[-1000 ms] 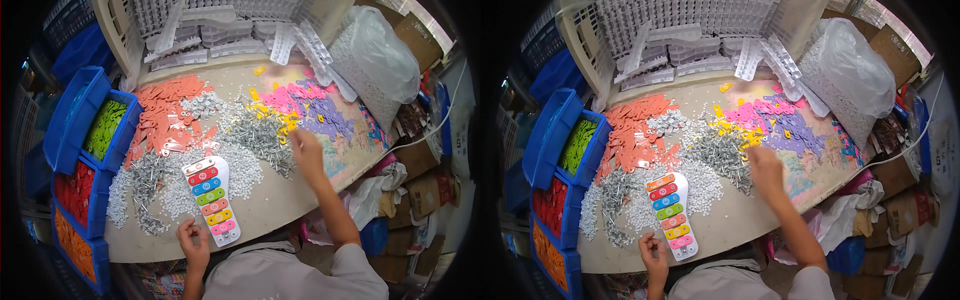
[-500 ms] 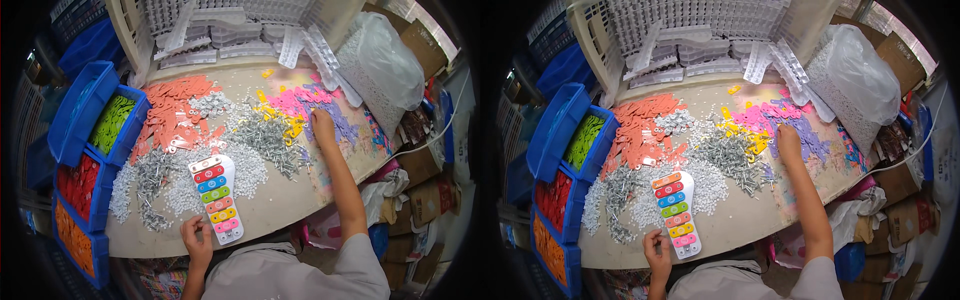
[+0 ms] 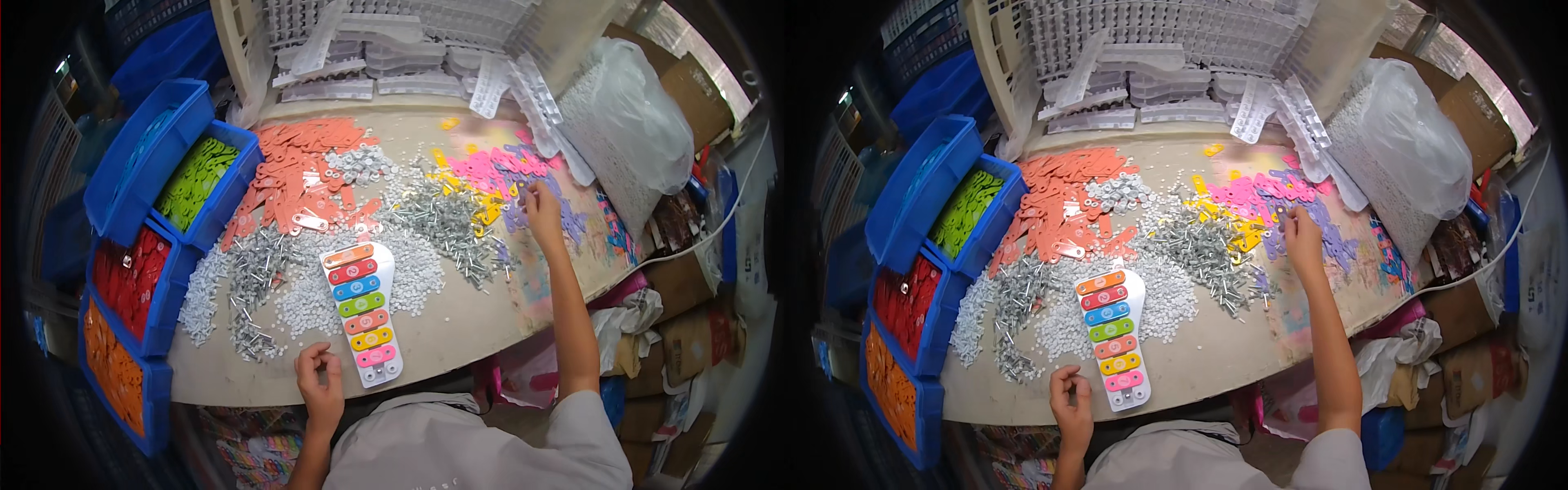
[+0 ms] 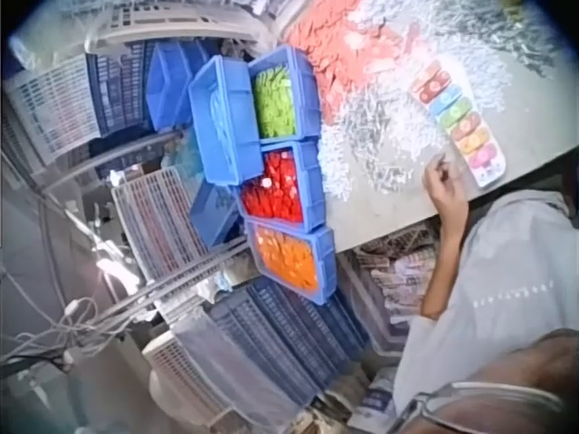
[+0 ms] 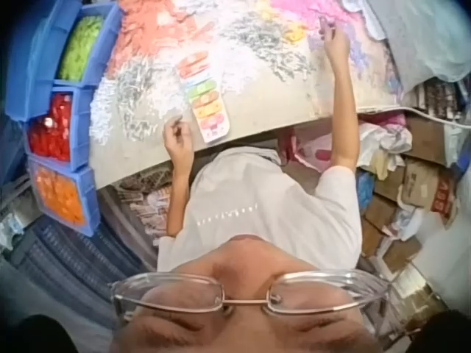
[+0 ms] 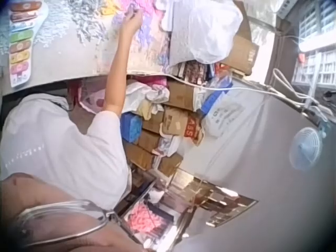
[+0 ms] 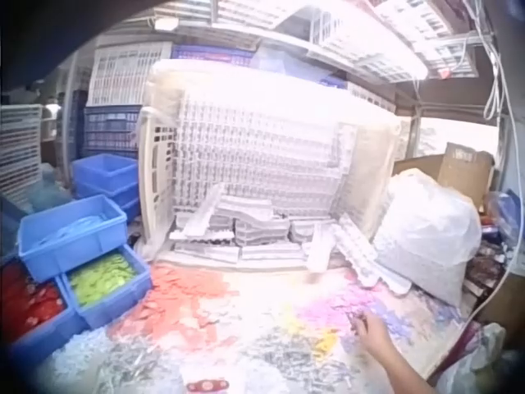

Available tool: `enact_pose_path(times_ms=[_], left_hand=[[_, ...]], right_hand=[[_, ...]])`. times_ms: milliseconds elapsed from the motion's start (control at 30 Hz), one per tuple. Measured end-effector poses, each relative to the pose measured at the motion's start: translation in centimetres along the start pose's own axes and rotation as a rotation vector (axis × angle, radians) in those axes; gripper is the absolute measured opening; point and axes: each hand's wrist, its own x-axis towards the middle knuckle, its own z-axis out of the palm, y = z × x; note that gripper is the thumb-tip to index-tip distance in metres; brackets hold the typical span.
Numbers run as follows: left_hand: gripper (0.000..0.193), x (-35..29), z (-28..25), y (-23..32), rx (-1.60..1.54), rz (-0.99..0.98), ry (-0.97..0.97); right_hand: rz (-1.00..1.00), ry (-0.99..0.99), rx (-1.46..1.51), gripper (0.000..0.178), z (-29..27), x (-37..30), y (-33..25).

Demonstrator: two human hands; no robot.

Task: Assemble a colorful toy xylophone by inserting various colored plastic bars into a white plastic frame.

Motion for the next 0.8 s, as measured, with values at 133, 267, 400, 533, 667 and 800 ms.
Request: enact_pose_path(times_ms=[133, 267, 400, 533, 667, 800], left_hand=[[0.024, -0.4, -0.5, 0.8, -0.108, -0.056, -0.003], [0.031, -0.8, -0.2, 0.9, -0.114, -0.037, -0.029], [0.034, -1.7, 0.3, 2.3, -0.1, -0.053, -0.024], [0.044, -1.7, 0.4, 2.4, 0.026, 0.016, -0.072], [0.052, -1.5, 0.1, 2.8, 0.194, 0.126, -0.133], [0.055, -1.5, 0.3, 3.2, 0.221, 0.092, -0.163]], right_hand=[[0.213, -0.419, 0.499, 0.016, -0.8, -7.5, -11.2], [0.248, -0.767, 0.566, 0.019, -0.6, -14.8, -18.7], [0.279, -0.989, 0.569, 0.008, 0.7, -18.4, -21.6], [0.184, -1.03, 0.462, 0.008, 1.8, -19.9, -22.9], [0.058, -0.963, 0.416, 0.009, 3.1, -21.0, -22.9], [-0.072, -0.883, 0.305, 0.011, 3.3, -20.9, -23.0]])
